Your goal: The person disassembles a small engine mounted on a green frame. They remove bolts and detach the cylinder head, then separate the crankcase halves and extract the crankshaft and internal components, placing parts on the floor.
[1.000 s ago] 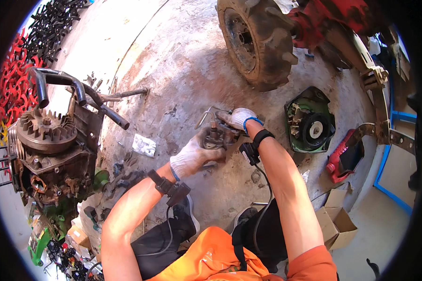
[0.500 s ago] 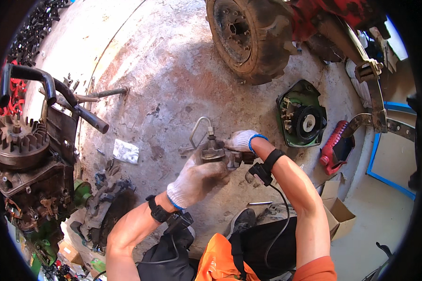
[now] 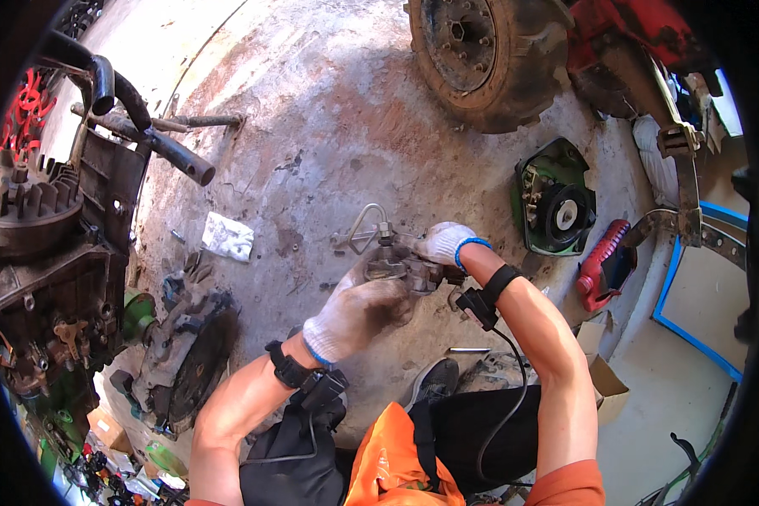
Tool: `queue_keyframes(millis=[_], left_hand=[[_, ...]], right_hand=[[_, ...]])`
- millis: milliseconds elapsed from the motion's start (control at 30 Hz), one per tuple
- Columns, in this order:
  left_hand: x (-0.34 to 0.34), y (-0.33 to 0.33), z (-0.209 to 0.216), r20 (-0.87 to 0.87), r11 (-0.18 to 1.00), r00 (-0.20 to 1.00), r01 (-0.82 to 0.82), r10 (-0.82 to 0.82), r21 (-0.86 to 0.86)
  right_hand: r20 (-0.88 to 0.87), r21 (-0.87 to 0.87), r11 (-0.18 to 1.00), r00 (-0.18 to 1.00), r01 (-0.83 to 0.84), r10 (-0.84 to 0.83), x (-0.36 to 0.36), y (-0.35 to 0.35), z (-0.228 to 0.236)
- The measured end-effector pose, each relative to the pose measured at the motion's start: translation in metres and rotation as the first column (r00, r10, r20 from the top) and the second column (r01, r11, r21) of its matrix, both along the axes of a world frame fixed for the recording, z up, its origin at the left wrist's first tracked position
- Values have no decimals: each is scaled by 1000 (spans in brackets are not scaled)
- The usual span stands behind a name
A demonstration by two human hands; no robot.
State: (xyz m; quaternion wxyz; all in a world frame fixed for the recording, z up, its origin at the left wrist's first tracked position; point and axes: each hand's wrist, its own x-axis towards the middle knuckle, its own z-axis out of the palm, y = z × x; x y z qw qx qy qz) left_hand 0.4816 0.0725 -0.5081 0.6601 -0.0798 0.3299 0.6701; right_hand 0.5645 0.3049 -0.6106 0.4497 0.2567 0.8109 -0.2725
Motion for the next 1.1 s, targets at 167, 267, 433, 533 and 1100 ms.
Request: queue_keyframes(millis=[167,267,433,533,1100], left_hand=[[4,-15,-1,51,999,999,-16,14,37],[3,-25,-7,4,1000,1000,4,-4,1],[-5,-38,-19,-25,998,999,44,-45,-38],[-15,-45,-27,-33,997,997,71,-70,35],[-36,-47,-27,-386,959,878,255,-283,-123]], right_hand=[[40,59,994,996,-87,84,-13,-14,21],[-28,133,978,986,-158,164,-14,-15,35],[-202,29,996,976,-80,84,-6,29,56],[-321,58,998,947,-14,32,6,52,66],[-681,-409,881,722,-239,-120,-41,-19,123]])
